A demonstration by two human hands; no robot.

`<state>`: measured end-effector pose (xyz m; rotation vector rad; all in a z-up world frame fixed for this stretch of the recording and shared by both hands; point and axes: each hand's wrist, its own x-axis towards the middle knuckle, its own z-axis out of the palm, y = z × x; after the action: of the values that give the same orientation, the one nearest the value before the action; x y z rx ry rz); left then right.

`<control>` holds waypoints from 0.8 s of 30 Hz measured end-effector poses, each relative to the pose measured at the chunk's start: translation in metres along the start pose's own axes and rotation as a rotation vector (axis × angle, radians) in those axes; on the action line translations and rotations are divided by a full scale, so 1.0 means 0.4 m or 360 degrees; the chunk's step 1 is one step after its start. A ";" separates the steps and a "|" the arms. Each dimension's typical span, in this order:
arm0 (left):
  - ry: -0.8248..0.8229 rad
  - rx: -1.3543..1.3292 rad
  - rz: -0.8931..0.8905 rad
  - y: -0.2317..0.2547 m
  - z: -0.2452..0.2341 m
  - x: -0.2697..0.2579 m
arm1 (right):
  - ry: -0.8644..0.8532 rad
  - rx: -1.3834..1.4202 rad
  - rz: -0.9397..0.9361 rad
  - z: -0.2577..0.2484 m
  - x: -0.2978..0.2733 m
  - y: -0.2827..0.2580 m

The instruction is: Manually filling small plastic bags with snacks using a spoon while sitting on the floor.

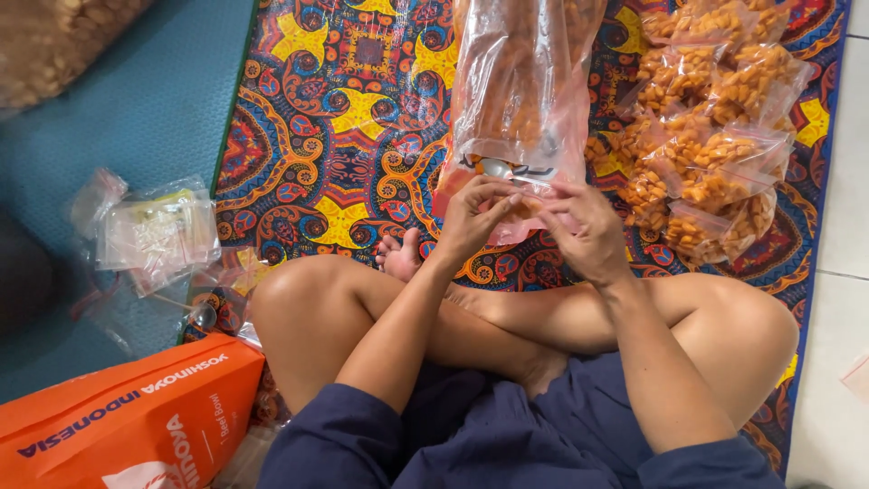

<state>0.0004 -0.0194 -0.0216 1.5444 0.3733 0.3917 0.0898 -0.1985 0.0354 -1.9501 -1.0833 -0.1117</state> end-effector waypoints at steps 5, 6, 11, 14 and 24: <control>-0.0048 0.0021 0.0116 0.005 0.002 -0.008 | -0.0217 -0.0035 0.0046 -0.021 0.002 -0.003; -0.0046 0.0019 0.0146 -0.004 0.002 -0.006 | -0.0234 -0.0033 0.0113 -0.029 0.008 0.002; -0.0057 -0.0052 0.0130 0.021 0.004 -0.008 | -0.0317 0.0187 0.0419 -0.034 0.004 -0.038; -0.0037 -0.0275 0.0034 0.030 0.011 -0.002 | -0.0221 0.0328 0.0645 -0.023 -0.004 -0.003; -0.0036 -0.0660 -0.0138 0.080 0.027 -0.022 | -0.0076 0.0428 0.0701 -0.016 0.001 -0.011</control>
<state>-0.0026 -0.0336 0.0104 1.1237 0.3168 0.3574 0.0891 -0.2019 0.0424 -1.9023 -0.6375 0.3074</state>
